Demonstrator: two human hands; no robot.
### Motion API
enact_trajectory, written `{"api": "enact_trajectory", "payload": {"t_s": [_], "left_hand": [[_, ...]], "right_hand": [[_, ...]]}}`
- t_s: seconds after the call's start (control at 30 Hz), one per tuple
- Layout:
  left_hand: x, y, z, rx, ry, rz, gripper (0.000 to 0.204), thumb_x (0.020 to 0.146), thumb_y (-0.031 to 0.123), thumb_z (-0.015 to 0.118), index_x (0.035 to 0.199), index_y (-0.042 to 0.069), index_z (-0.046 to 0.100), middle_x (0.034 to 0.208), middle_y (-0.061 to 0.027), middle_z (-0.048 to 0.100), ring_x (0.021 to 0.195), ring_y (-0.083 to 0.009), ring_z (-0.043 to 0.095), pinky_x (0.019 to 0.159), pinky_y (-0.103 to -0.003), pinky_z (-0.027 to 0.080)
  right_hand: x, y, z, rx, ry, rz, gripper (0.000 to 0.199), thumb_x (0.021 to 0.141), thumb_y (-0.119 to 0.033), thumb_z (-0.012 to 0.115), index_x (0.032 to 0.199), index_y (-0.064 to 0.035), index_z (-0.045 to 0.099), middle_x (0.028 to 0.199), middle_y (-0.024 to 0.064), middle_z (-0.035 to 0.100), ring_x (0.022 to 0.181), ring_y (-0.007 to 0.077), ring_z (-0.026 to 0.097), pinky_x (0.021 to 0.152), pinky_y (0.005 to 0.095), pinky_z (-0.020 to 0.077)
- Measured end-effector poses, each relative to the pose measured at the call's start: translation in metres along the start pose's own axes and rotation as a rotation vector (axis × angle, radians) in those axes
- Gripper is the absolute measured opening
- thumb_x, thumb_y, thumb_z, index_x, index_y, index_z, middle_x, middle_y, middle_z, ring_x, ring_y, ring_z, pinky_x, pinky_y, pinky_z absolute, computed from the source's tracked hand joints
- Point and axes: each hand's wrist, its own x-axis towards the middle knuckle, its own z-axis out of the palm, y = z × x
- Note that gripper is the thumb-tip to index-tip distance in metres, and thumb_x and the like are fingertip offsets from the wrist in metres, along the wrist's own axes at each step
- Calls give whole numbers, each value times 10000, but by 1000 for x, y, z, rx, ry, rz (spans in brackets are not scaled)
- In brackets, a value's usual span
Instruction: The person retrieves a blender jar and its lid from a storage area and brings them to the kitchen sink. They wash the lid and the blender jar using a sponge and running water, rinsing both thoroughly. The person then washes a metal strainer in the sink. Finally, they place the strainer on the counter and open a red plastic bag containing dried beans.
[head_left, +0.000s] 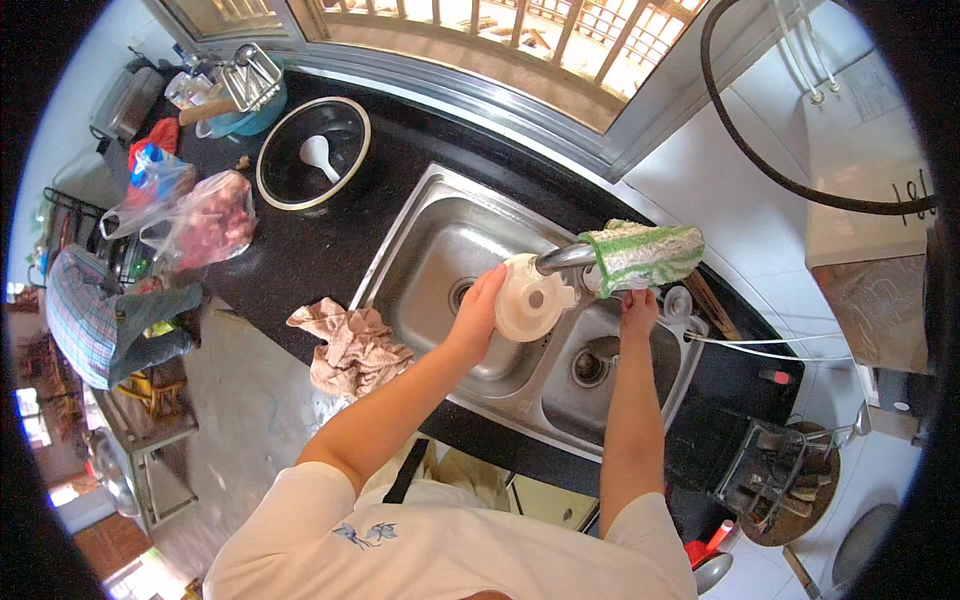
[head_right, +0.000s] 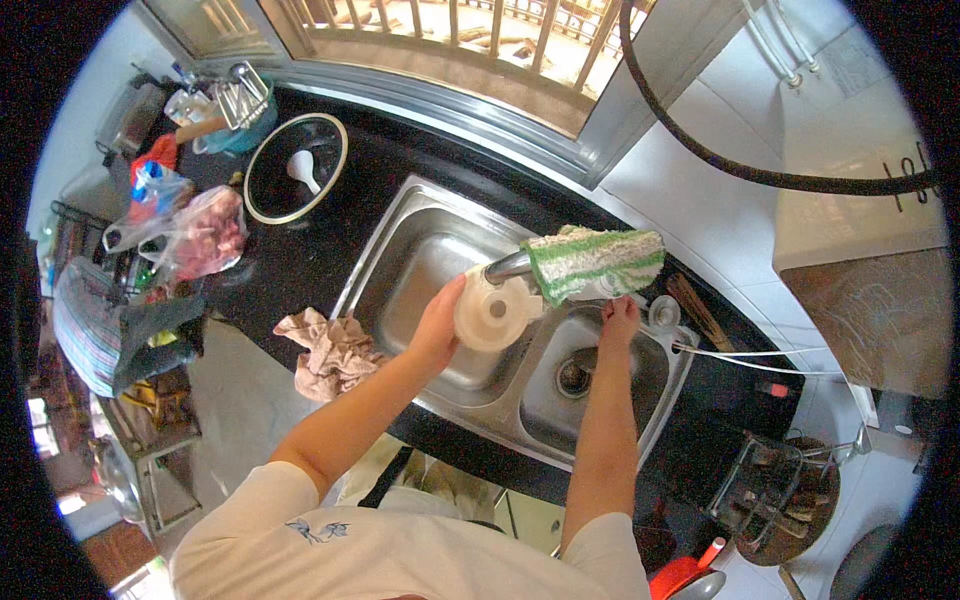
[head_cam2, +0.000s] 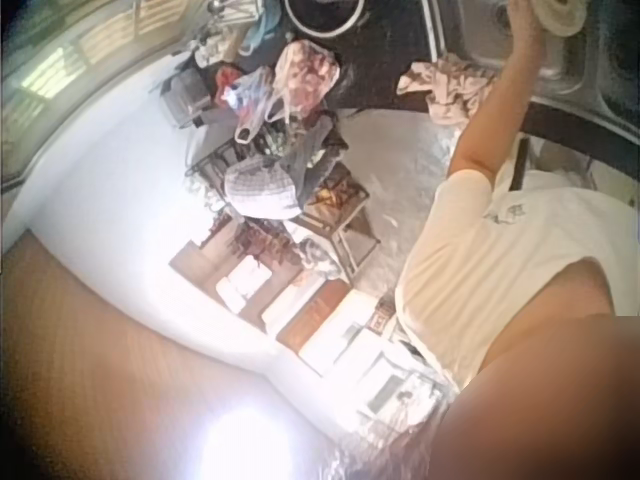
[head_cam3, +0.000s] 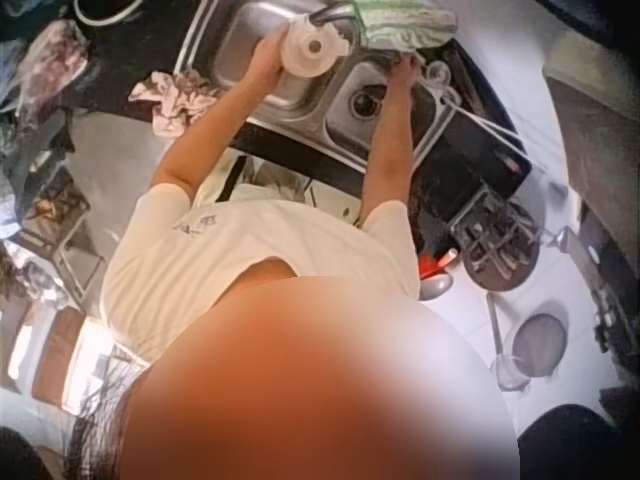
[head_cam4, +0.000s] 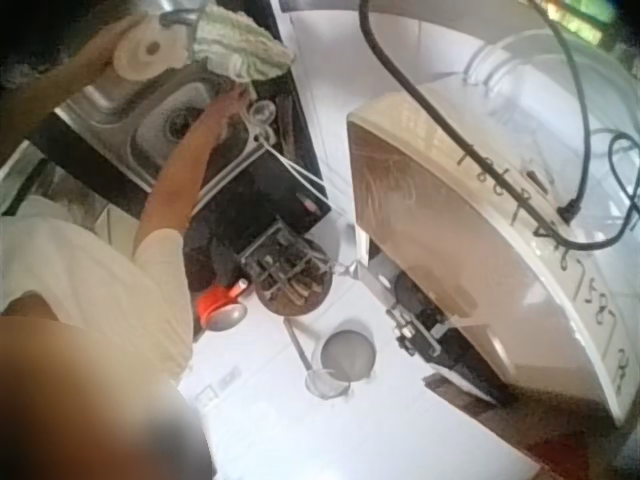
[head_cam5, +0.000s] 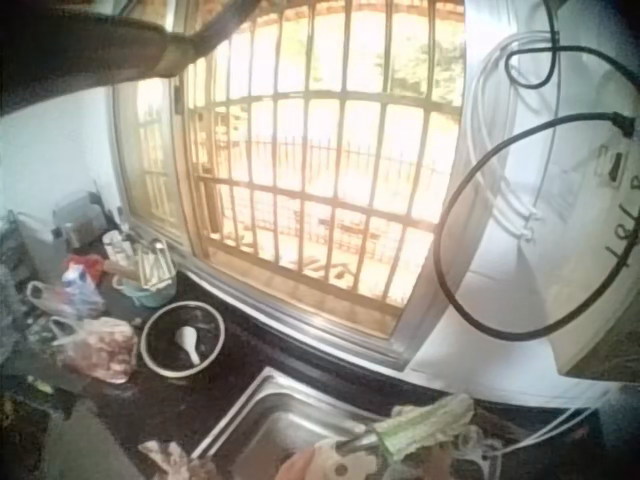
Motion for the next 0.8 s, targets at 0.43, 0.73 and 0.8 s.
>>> {"api": "enact_trajectory", "payload": {"t_s": [0.43,0.73,0.8], "left_hand": [[0,-6,-9,42,109,30,479,948,411,503,1226,22,529,1117,-66,596,1041,-143,533,924,-286,397],[0,-8,-12,43,97,29,433,950,419,499,1177,55,555,1078,-46,597,1004,-124,530,907,-269,389],[0,-9,-11,37,54,36,425,952,421,496,1163,57,557,1070,-42,596,999,-116,527,903,-267,389]], "right_hand": [[-3,-11,15,-33,295,230,267,893,-308,635,867,-83,492,627,11,463,422,101,357,346,265,243],[-5,-15,24,-123,291,211,133,886,-162,602,842,-61,527,594,-5,444,405,89,320,343,262,212],[-1,-11,15,-111,261,193,162,896,-196,604,852,-59,530,591,-4,445,404,90,325,343,264,217]]}}
